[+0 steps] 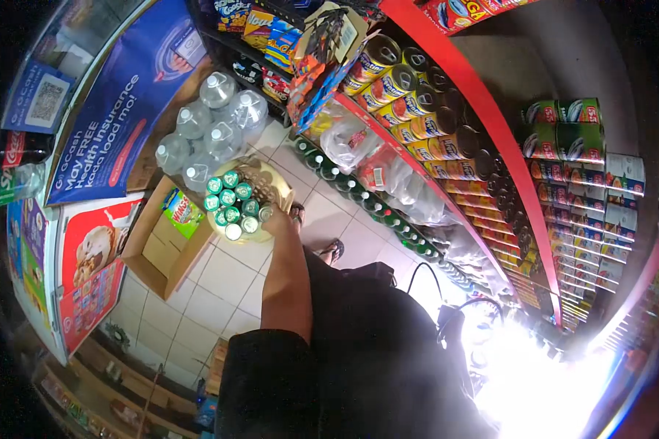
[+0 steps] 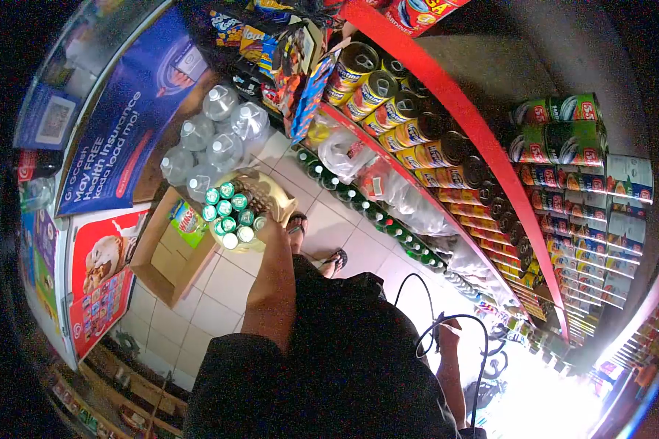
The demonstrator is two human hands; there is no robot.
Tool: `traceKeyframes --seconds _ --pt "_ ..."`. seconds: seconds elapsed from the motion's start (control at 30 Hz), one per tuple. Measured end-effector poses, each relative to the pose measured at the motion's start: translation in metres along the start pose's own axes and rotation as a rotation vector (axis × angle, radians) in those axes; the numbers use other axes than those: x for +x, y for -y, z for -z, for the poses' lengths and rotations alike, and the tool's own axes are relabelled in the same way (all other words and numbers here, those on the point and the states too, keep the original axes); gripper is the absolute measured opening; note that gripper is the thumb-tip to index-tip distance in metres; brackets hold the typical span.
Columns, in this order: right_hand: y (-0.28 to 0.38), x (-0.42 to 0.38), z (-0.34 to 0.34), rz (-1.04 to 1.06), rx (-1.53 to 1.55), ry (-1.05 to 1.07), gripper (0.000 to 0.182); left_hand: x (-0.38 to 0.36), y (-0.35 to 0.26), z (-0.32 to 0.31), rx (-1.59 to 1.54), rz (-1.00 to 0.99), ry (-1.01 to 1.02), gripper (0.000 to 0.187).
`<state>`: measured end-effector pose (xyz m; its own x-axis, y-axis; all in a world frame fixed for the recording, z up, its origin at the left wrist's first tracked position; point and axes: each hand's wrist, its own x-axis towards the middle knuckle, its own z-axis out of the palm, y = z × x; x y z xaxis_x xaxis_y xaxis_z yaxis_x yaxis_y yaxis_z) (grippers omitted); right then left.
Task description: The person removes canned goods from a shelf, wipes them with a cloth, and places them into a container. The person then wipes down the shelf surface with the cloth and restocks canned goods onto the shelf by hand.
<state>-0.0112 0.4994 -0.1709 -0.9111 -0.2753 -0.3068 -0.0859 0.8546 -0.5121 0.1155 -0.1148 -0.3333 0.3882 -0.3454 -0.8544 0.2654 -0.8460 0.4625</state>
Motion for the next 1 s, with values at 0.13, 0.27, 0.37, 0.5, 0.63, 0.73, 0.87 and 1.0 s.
traceKeyframes --seconds 0.13,0.27,0.37,0.5,0.63,0.73,0.87,1.0 --pt "0.038 -0.018 -0.011 -0.299 0.446 -0.037 0.009 -0.014 -0.013 -0.001 0.068 0.045 0.04 0.063" --pt "0.04 -0.023 -0.013 -0.4 0.546 0.088 0.01 -0.011 -0.013 -0.001 -0.023 0.045 0.043 0.051" --pt "0.046 -0.029 -0.018 -0.393 0.398 0.056 0.012 -0.016 -0.016 -0.003 -0.131 0.069 0.05 0.042" --pt "0.069 -0.046 -0.024 -0.269 0.094 0.002 0.017 0.014 0.0 0.0 -0.179 0.098 0.093 0.043" --pt "0.082 -0.05 -0.021 -0.234 0.024 -0.011 0.016 0.074 0.038 0.011 -0.066 0.111 0.24 0.045" --pt "0.089 -0.048 -0.018 -0.276 0.1 0.014 0.016 0.129 0.078 0.021 0.274 0.077 0.498 0.048" --pt "0.093 -0.043 -0.013 -0.316 0.144 0.04 0.015 0.142 0.094 0.017 1.381 -0.372 0.806 0.053" --pt "0.1 -0.04 -0.007 -0.34 0.156 0.061 0.014 0.093 0.059 -0.005 1.825 -0.707 0.658 0.052"
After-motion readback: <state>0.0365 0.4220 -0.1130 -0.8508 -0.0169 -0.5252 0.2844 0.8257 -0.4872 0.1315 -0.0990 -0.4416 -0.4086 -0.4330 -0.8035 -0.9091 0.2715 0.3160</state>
